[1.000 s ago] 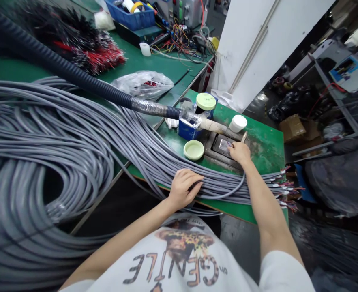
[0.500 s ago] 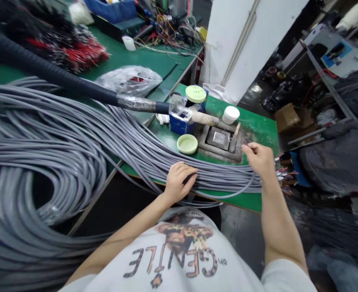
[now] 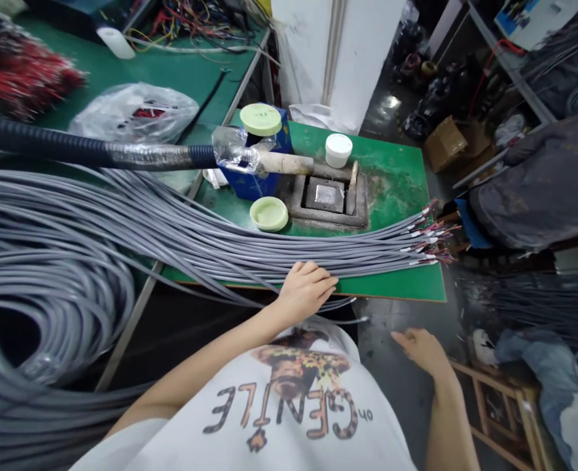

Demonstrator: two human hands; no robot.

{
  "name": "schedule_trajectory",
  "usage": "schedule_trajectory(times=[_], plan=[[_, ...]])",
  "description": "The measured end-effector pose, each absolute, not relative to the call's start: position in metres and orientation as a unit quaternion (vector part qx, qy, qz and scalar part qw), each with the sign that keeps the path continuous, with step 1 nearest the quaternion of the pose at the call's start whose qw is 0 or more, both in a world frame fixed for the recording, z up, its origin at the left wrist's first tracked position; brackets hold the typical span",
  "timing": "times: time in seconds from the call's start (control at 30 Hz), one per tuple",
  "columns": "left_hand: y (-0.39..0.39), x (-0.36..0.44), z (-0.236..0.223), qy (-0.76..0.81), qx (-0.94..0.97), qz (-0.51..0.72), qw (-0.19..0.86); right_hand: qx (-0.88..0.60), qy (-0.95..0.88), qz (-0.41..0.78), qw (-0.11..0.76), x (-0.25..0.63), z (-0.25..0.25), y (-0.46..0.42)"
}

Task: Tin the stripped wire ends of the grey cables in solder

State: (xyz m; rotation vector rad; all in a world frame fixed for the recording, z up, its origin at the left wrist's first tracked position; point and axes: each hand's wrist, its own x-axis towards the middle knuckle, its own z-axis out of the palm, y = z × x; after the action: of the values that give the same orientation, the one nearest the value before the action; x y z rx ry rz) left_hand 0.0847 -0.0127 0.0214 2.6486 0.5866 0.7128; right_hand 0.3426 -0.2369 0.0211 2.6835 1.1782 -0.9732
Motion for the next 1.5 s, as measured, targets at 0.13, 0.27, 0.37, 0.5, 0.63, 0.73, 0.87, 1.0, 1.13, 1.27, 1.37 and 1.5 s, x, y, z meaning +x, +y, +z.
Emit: schedule_trajectory(times=[0.13, 0.27, 0.37, 0.5, 0.63, 0.73, 0.87, 1.0, 1.13, 1.27, 1.37, 1.5], plan=[[-0.025, 0.099, 0.028, 0.225, 0.952, 0.169, 0.121, 0.746, 0.446, -0.480, -0.122, 0.301, 0.028, -0.199], [-0.028, 0.106, 0.033, 0.209, 0.962, 0.132, 0.115, 0.636, 0.421, -0.605, -0.227, 0.268, 0.029, -0.166], [-0.029, 0.108, 0.028, 0.183, 0.964, 0.131, 0.140, 0.598, 0.363, -0.643, -0.311, 0.259, 0.022, -0.159], [-0.026, 0.104, 0.022, 0.147, 0.939, 0.191, 0.245, 0.626, 0.306, -0.569, -0.437, 0.277, 0.028, -0.157], [-0.023, 0.097, 0.024, 0.113, 0.903, 0.234, 0.342, 0.646, 0.226, -0.273, -0.676, 0.302, 0.064, -0.150], [-0.021, 0.089, 0.032, 0.100, 0.844, 0.245, 0.466, 0.678, 0.327, -0.141, -0.643, 0.301, 0.096, -0.143], [-0.015, 0.079, 0.047, 0.202, 0.638, 0.310, 0.675, 0.702, 0.575, -0.262, -0.328, 0.275, 0.112, -0.127], [-0.007, 0.072, 0.058, 0.261, 0.463, 0.353, 0.769, 0.633, 0.683, -0.300, -0.206, 0.249, 0.103, -0.107], [-0.004, 0.068, 0.060, 0.294, 0.383, 0.352, 0.802, 0.612, 0.696, -0.334, -0.172, 0.240, 0.098, -0.091], [-0.003, 0.066, 0.059, 0.264, 0.346, 0.333, 0.837, 0.596, 0.655, -0.411, -0.216, 0.238, 0.095, -0.082], [-0.002, 0.066, 0.057, 0.234, 0.351, 0.326, 0.846, 0.570, 0.595, -0.495, -0.275, 0.233, 0.090, -0.076], [0.000, 0.066, 0.048, 0.278, 0.353, 0.369, 0.814, 0.584, 0.555, -0.504, -0.311, 0.224, 0.088, -0.069]])
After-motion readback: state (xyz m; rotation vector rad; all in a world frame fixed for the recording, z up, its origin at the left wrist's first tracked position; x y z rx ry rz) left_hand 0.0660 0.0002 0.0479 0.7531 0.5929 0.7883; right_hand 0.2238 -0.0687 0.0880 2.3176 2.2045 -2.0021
